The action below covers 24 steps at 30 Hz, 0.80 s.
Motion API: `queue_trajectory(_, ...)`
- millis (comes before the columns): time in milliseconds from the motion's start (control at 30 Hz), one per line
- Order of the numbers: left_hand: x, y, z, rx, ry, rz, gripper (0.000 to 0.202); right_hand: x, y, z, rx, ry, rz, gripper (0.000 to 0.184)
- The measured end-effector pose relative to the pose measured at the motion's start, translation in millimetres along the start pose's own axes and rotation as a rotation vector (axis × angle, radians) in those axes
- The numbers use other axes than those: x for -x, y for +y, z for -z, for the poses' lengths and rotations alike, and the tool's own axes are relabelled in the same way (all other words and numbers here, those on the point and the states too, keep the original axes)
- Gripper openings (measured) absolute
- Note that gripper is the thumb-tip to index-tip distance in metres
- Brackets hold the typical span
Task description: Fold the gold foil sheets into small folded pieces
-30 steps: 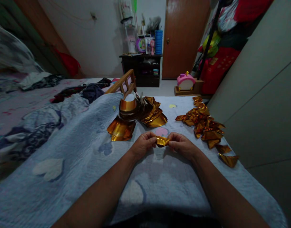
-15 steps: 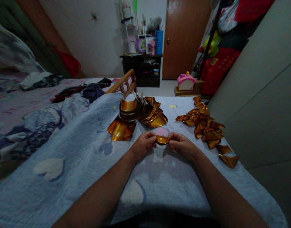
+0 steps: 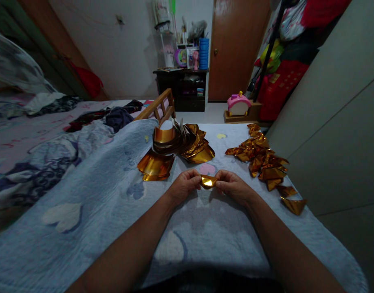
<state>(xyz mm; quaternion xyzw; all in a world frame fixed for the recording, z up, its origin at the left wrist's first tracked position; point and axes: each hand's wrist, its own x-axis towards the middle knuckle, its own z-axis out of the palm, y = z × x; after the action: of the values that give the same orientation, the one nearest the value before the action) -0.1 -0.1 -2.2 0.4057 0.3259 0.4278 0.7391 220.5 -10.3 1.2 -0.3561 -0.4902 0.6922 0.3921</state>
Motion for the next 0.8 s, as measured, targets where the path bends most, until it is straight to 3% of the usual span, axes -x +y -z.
queue_trajectory(233,1.4,4.3,-2.6,0.036,0.029,-0.004,0.039,0.8,-3.1,-0.1,-0.014,0.018,-0.019,0.035)
queue_trajectory(533,2.3,4.3,-0.7,0.033,0.046,-0.022,0.038,-0.1,-3.7,-1.8,-0.197,0.082,-0.027,0.034)
queue_trajectory(800,6.3,10.0,-3.7,-0.247,0.078,-0.224,0.014,-1.0,-3.4,-3.7,-0.170,0.147,0.015,0.035)
